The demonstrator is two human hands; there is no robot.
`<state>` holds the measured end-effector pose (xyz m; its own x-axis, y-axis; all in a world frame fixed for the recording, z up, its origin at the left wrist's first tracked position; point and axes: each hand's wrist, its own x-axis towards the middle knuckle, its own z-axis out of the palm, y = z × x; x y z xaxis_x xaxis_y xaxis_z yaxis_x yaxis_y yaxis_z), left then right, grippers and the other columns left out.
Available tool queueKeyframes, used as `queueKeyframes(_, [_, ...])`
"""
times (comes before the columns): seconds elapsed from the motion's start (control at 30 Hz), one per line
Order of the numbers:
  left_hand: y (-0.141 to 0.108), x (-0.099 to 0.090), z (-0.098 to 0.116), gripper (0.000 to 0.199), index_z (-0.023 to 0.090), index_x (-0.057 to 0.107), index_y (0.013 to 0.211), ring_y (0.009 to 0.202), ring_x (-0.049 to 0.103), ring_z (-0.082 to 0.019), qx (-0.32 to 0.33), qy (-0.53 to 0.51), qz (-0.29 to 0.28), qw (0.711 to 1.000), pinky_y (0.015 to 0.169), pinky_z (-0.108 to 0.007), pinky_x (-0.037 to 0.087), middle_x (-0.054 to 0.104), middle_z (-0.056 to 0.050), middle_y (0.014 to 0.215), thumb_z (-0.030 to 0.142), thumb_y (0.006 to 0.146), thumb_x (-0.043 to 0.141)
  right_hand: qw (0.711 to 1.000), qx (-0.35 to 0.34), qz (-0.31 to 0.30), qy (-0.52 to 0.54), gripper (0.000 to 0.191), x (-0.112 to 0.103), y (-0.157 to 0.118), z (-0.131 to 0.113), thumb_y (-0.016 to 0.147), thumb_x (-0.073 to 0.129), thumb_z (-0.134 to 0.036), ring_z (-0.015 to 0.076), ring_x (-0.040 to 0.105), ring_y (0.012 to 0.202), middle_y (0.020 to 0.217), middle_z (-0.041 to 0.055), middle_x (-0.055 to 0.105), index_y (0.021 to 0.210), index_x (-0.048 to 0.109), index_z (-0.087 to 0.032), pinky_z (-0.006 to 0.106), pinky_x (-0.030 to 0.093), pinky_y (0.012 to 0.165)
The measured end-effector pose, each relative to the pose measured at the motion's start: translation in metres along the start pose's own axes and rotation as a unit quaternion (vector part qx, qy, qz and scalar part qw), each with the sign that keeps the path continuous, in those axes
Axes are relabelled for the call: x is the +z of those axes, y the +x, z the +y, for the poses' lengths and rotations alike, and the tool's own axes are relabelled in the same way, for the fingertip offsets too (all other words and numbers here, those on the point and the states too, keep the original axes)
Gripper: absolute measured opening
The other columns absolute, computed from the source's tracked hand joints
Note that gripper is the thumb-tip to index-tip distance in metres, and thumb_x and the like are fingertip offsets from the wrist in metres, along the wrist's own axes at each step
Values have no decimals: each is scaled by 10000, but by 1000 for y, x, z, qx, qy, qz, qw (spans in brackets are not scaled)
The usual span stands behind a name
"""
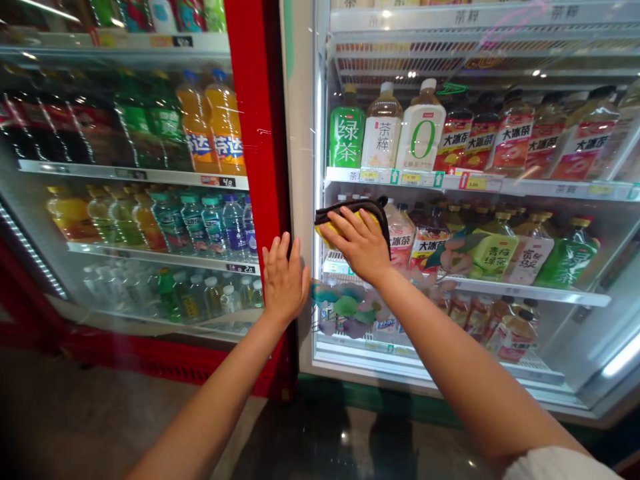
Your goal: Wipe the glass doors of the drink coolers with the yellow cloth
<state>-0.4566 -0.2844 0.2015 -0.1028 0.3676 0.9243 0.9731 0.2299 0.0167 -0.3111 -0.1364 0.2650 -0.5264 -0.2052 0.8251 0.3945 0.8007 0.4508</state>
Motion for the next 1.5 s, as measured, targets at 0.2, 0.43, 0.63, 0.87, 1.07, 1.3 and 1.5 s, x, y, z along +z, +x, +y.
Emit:
queueKeyframes(0.2, [1,-4,-2,650,126,302,1607,1592,189,-303,-19,11,25,999,1295,-570,206,351,-182,1660,201,989,489,997,-51,-51,34,512,17,17,-35,1005,539,-183,234,385,1518,1582,43,513,1503,496,-291,496,282,1261])
queueKeyframes(0.43, [7,-12,-4,637,113,327,1598,1589,197,-315,-39,20,31,999,1294,-583,201,350,-192,1658,205,989,490,955,-277,-86,63,359,13,29,-11,999,584,-219,187,508,1425,1468,13,632,1352,627,-267,439,384,1211])
queueKeyframes(0.63, [16,-16,-10,632,85,340,1587,1588,201,-318,-31,28,66,997,1290,-579,209,369,-214,1643,192,986,503,994,-103,-31,-19,481,3,48,-8,997,548,-171,261,457,1469,1548,55,553,1471,539,-252,484,343,1211])
queueKeyframes(0.87, [19,-18,-13,619,89,359,1577,1588,200,-311,-14,50,66,996,1287,-556,239,397,-210,1629,197,988,516,975,-211,-62,37,450,15,27,-23,992,551,-196,220,478,1448,1509,41,595,1439,560,-252,452,380,1194])
queueKeyframes(1.07, [39,-21,-7,700,134,234,1633,1594,172,-303,-5,26,67,997,1292,-562,228,317,-182,1672,189,988,501,999,-49,-17,0,521,5,76,0,994,507,-144,244,398,1508,1585,55,507,1501,508,-261,476,271,1248])
queueKeyframes(1.3, [52,-15,-2,691,140,216,1636,1588,197,-288,6,35,60,998,1286,-557,253,332,-166,1668,185,996,474,996,-83,-12,-19,458,8,67,-12,1003,505,-179,264,458,1467,1549,49,551,1455,556,-238,471,298,1222])
queueKeyframes(1.5, [85,-18,5,654,106,233,1622,1597,138,-298,6,30,78,997,1284,-572,240,293,-197,1678,190,1008,442,999,36,33,-13,479,-4,101,11,1029,479,-214,261,405,1505,1600,56,484,1504,503,-268,502,283,1231])
